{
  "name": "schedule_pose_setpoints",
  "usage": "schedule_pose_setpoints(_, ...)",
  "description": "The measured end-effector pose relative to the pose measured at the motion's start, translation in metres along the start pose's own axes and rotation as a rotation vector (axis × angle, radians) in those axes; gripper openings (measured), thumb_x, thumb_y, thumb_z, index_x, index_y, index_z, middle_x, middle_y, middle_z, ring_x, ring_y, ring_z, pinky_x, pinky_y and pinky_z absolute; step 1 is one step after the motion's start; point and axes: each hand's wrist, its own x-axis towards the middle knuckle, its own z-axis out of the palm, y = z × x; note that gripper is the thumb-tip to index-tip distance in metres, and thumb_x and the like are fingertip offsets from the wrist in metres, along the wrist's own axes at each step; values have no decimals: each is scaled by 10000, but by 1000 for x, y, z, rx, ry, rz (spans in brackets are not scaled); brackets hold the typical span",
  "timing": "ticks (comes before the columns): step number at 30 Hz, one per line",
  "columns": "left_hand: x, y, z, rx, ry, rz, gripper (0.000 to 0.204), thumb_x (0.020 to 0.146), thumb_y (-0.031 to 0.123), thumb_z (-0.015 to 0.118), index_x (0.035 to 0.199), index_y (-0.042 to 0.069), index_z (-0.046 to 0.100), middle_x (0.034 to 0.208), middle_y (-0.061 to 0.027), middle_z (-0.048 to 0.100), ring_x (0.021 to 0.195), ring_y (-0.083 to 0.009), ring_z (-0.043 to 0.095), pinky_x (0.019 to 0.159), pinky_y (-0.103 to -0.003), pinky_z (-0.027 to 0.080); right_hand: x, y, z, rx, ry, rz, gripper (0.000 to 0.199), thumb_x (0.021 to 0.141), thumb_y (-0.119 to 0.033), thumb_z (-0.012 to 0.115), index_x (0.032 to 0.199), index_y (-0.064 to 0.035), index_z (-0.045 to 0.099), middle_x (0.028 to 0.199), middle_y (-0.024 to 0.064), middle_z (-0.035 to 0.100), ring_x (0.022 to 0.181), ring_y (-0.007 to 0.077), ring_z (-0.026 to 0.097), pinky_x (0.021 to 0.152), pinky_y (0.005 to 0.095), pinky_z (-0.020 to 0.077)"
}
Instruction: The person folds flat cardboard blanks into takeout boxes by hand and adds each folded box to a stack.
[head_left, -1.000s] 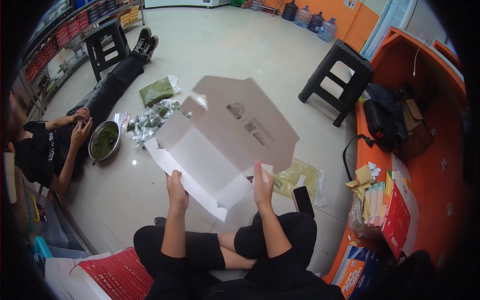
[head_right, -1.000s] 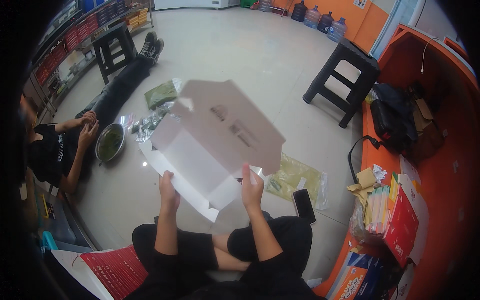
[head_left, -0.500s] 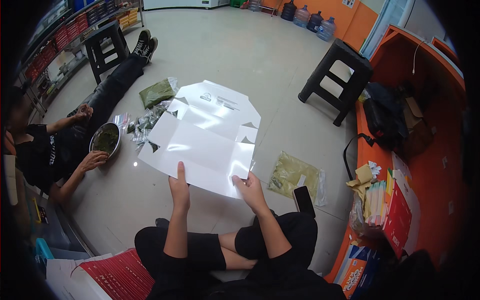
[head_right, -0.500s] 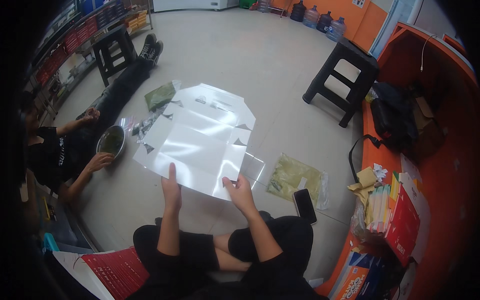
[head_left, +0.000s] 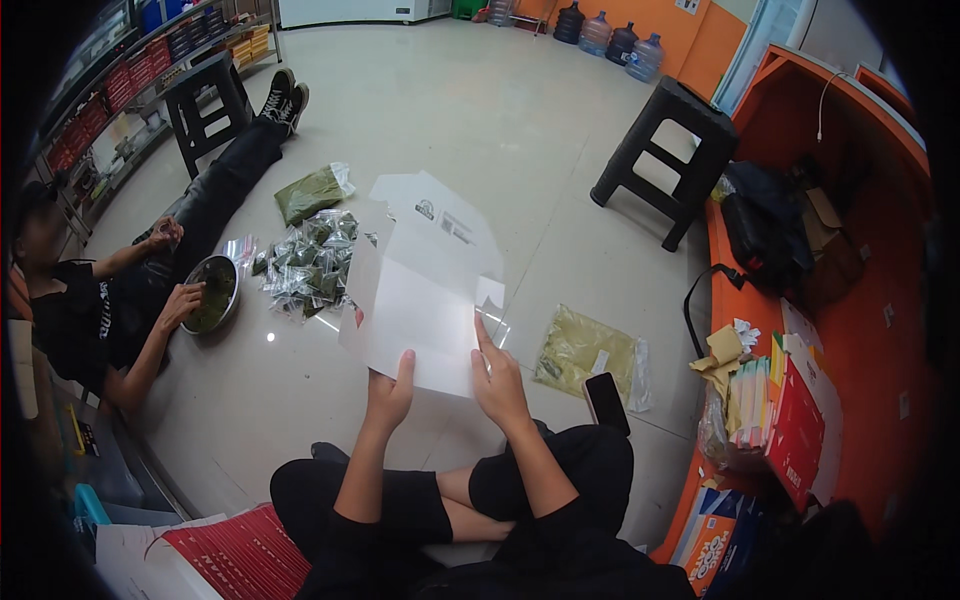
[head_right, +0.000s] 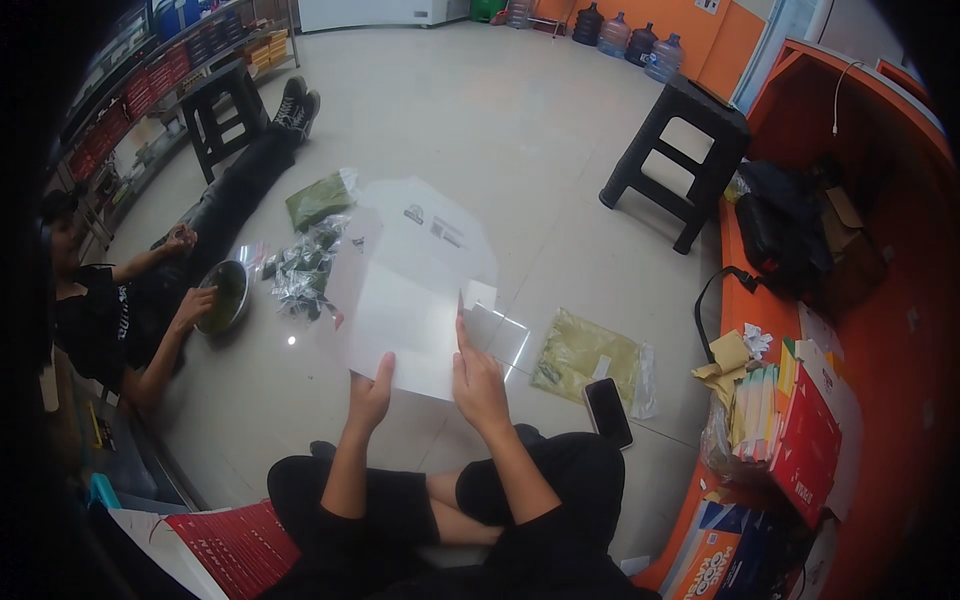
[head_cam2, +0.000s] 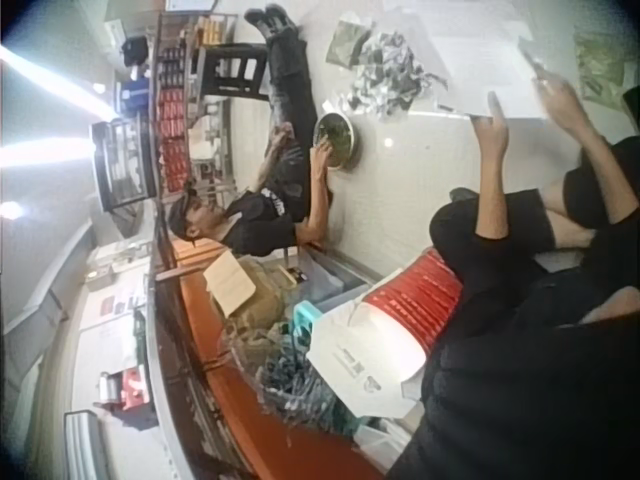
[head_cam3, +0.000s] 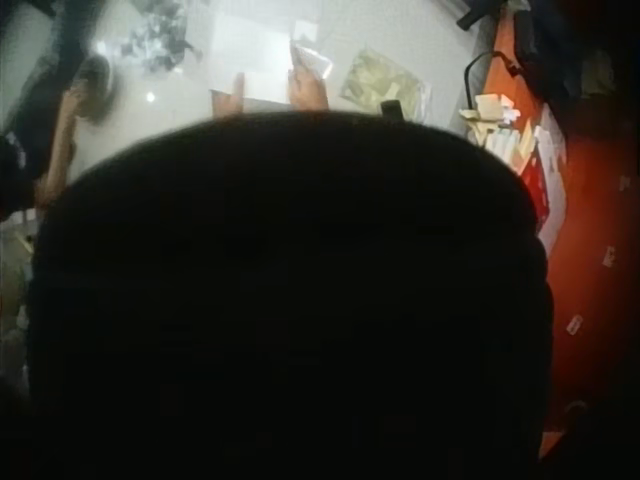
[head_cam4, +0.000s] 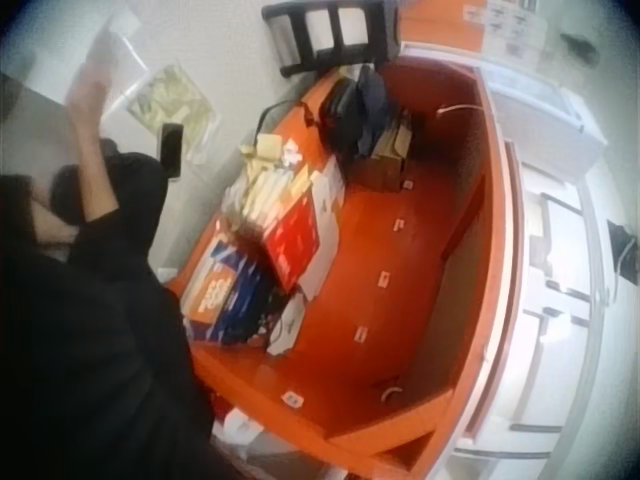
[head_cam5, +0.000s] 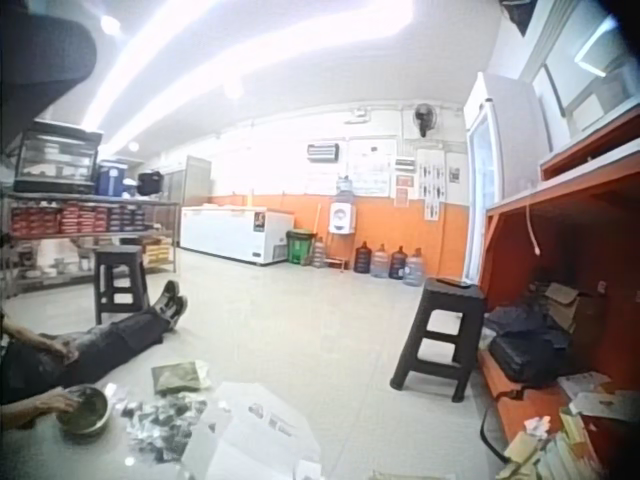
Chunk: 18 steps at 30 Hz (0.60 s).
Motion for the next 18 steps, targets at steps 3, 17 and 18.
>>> schedule_pose_setpoints(3,2,6,-5,-94,-45,-11,698,857,42,483,1390,-11,35,1381,-175,231,1230,-228,319,1025,-308,237,0,6,12,335,-17,141,434,906,-154,454,1332,-94,395,1119,105,600,905,163,585,824,280,433)
schedule_pose_setpoints(17,14,8,-37,178,-478,-81,605,692,124,626,1236,-4,394,1312,-194,353,1224,-363,348,1006,-396,300,5,25,9,596,377,264,379,814,9,567,1159,14,411,927,105,576,850,137,576,716,236,468)
schedule_pose_setpoints(18,13,8,-40,199,-483,-126,605,692,124,626,1236,-4,394,1312,-194,353,1224,-363,348,1006,-396,300,6,25,6,550,381,247,419,811,22,556,1191,7,379,905,117,589,852,154,589,713,251,470)
